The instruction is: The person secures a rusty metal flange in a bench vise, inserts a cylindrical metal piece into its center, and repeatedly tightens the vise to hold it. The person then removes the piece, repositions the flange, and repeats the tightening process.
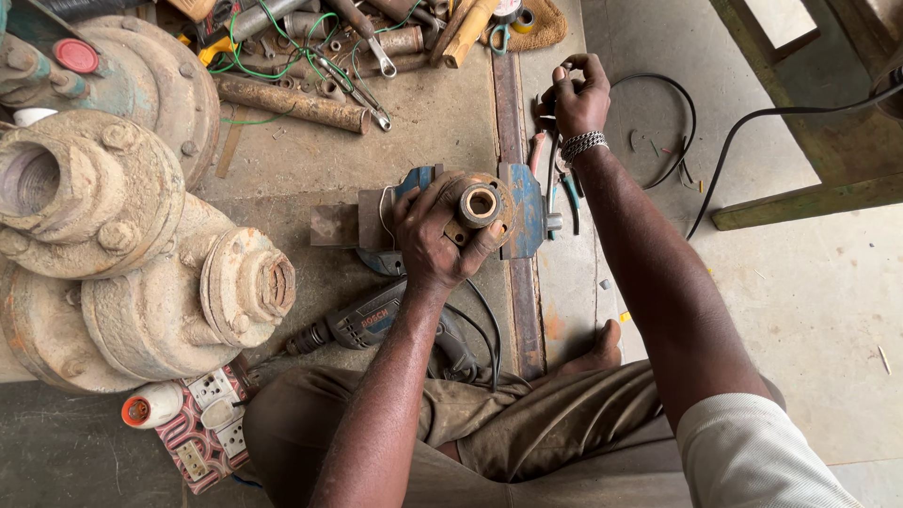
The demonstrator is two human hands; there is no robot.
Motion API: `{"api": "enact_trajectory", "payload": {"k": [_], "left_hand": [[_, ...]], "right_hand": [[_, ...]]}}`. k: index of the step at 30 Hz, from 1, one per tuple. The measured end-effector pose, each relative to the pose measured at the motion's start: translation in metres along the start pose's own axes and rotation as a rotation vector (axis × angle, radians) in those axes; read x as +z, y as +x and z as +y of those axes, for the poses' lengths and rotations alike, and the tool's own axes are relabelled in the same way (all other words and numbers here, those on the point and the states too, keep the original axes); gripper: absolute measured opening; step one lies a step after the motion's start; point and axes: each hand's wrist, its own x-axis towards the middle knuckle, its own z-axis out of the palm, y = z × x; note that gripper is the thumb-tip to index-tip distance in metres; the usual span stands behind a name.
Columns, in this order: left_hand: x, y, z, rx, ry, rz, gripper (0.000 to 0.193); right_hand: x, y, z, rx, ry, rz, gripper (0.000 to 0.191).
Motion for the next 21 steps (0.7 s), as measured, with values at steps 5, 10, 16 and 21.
{"api": "enact_trajectory", "payload": {"k": [5,10,16,21], "left_hand": [[-0.001,0.0,0.001,-0.002,-0.024,-0.009,0.062],[0.0,-0.001,0.002,0.019,0.014,0.015,0.061],[0.0,0.001,0.002,0.02,-0.026,0.043,0.058],[-0.008,0.008,0.018,0.042,-0.013,0.081,0.056]], "right_hand": [[0.004,-0.025,-0.013,0.261,0.003,-0.06,0.016],[0.0,-0.048,-0.026,0.288,0.044,-0.23,0.019],[-0.014,-0.062,-0.048,0.117,0.048,-0.273,0.015],[-0.06,-0.154,-0.078,-0.139,-0.286,-0.268,0.031]]}}
